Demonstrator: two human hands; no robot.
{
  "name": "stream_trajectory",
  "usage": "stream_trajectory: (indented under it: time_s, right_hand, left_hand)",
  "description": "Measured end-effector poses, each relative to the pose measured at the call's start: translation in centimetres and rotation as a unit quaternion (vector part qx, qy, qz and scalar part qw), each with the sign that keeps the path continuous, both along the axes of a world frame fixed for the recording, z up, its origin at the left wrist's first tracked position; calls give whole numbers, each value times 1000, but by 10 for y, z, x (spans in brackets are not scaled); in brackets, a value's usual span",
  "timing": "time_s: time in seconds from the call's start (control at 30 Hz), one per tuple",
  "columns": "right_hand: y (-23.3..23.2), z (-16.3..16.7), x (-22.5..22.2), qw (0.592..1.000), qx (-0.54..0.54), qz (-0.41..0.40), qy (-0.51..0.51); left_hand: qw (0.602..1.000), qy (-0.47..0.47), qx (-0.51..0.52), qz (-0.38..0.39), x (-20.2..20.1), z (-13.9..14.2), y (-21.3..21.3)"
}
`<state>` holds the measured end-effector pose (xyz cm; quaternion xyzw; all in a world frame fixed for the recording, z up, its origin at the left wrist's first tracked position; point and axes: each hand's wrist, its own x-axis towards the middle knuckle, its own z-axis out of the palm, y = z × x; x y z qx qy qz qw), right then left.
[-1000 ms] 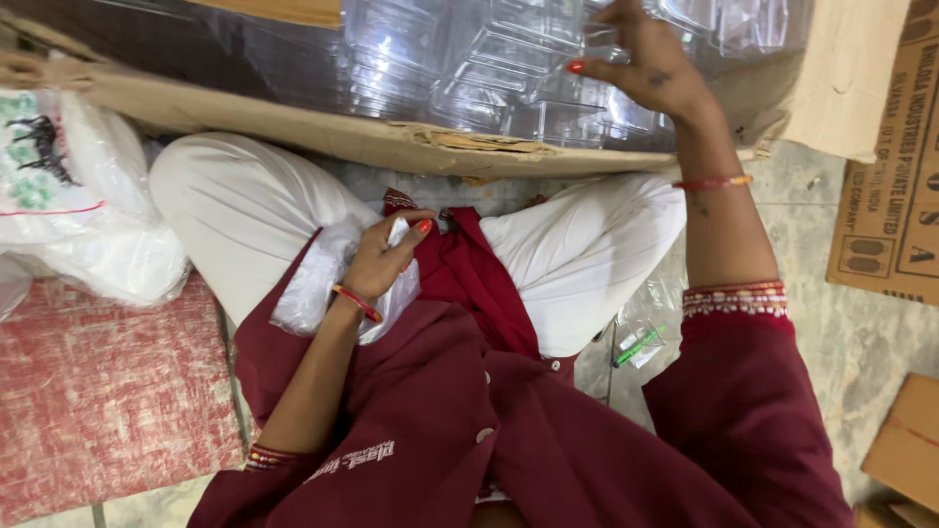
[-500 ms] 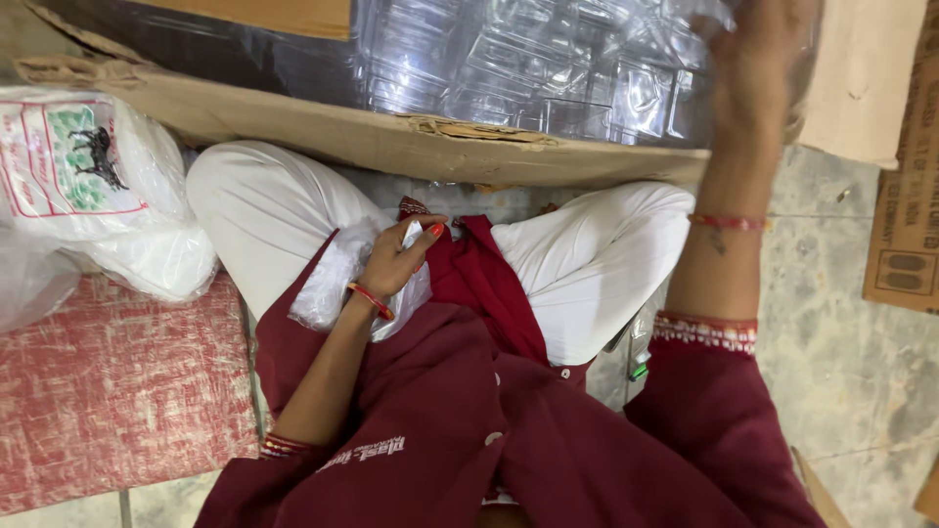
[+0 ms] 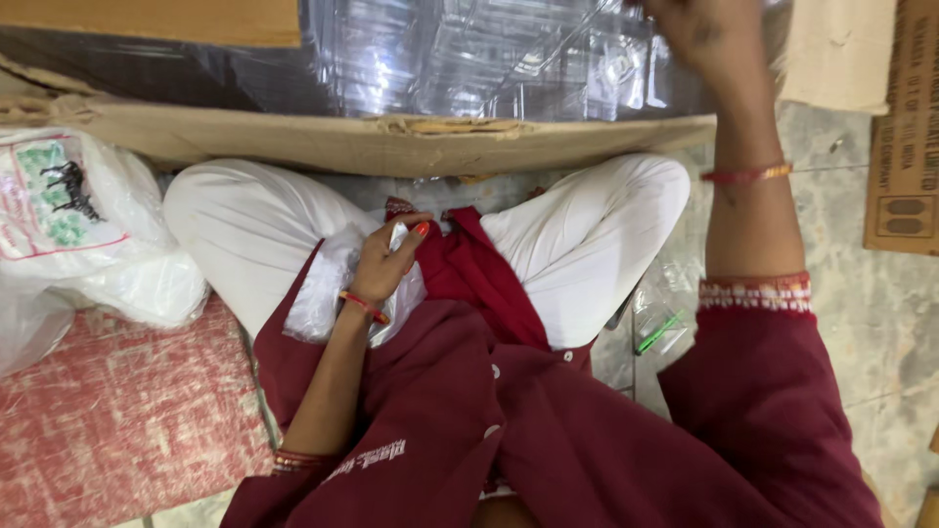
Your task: The person sits on the floor and repeatedly picks up clear plastic containers from a cardboard box, places them into a white plastic bag, and sets the bag aside. The process is repeated multiple times.
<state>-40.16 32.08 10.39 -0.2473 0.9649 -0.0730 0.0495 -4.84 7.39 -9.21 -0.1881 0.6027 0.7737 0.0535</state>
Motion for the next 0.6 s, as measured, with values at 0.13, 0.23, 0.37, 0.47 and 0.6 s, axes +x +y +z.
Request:
stream_trajectory:
  time_s: [0.13,0.23,0.37,0.47,0.6]
  right_hand:
    - [25,-15,8,982,88,167,-14]
    - [33,-30,8,973,78,213,-30]
    - [18,-34,10,972,127,194,-24]
    - [-3,-17,19,973,147,179,-16]
    - [2,38,40,954,168,201,143]
  left_hand:
    - [1000,-23,0,-1,1,9,1]
    - [999,-30,-17,-3,3,10,1]
    - [1000,-27,-15,1,2,5,0]
    - [1000,-16,-14,4,0,1,-1]
    - [1000,-4,-18,1,-2,-5,0]
